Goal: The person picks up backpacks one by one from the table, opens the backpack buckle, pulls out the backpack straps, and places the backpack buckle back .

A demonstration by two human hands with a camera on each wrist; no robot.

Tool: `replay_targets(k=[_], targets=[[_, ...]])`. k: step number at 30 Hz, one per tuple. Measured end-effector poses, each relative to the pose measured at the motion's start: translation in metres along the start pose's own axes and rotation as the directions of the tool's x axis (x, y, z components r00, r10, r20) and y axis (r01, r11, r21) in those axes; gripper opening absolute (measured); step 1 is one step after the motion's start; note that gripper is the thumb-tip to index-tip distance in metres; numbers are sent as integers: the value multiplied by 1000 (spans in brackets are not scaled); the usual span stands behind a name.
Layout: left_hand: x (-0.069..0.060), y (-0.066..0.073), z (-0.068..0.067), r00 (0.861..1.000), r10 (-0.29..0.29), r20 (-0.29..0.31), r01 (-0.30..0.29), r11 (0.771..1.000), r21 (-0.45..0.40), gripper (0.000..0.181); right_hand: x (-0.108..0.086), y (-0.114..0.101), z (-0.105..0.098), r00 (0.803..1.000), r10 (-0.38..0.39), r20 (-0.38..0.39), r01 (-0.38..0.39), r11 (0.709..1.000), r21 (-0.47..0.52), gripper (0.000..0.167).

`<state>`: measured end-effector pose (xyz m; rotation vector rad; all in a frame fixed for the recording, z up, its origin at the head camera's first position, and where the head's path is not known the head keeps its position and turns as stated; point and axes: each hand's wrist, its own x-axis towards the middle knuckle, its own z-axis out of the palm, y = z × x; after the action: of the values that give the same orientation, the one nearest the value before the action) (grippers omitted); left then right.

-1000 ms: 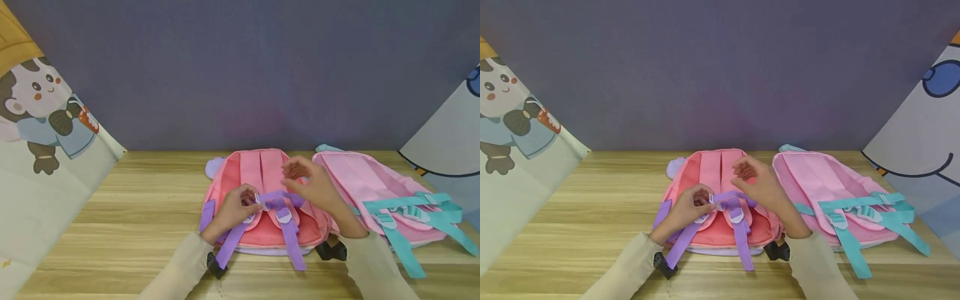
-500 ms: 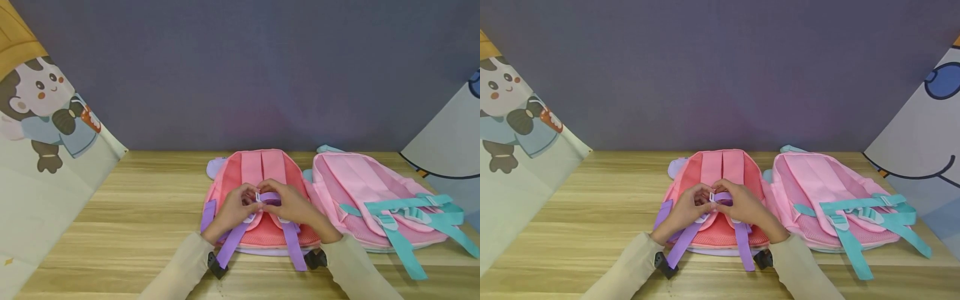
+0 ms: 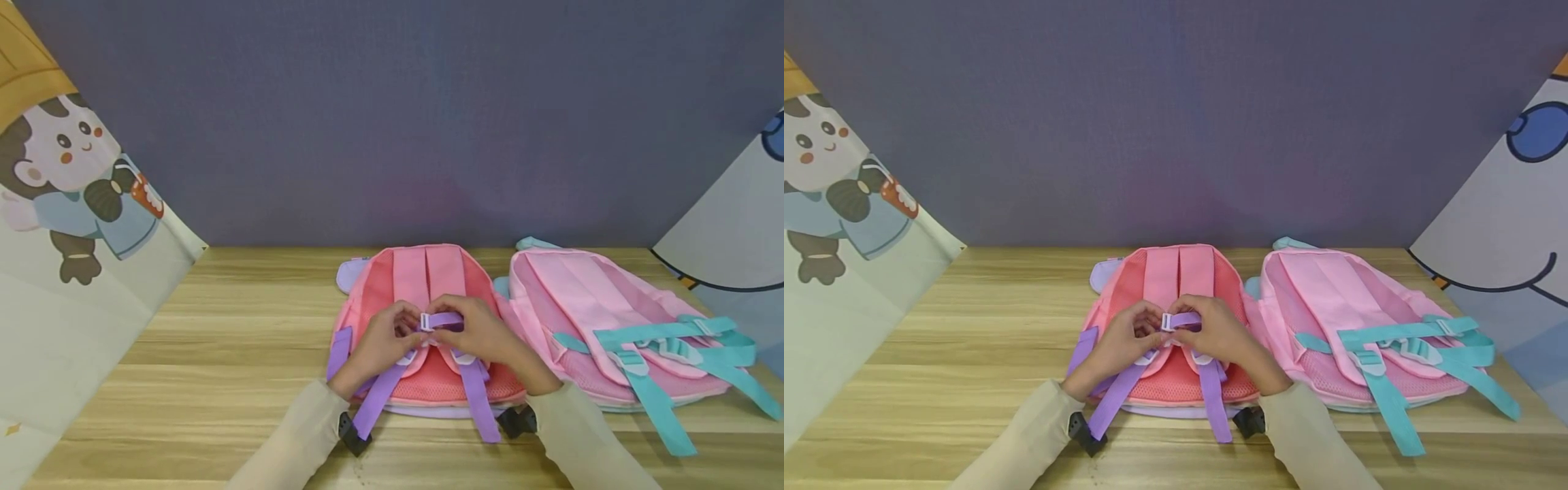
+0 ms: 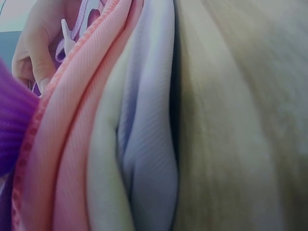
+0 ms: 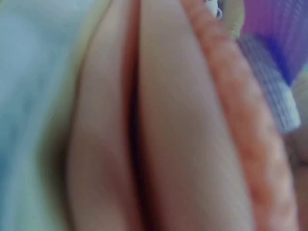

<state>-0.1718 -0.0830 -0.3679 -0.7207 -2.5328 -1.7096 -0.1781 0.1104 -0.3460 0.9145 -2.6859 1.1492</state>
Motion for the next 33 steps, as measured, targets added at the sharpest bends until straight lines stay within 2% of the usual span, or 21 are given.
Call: replay_targets(k=[5,20,24,33], targets=[[-1,-2,1,1000,-6,18,6,1000,14,16,-2,2,-8,999,0,34,0,1000,13,22],[-2,-4,-1,1000,10,10,-10,999,41,16,-4,3,-24,995,28,101,-29,1000,8,21],[-1,-6,-1,1000,18,24,-19,999,32,16,-7,4,-28,995,56,87,-55,998,-16,21],[-1,-6,0,999,27,24,-28,998,57,15,-17,7,-35,998,53,31,-51,997,-52,24]])
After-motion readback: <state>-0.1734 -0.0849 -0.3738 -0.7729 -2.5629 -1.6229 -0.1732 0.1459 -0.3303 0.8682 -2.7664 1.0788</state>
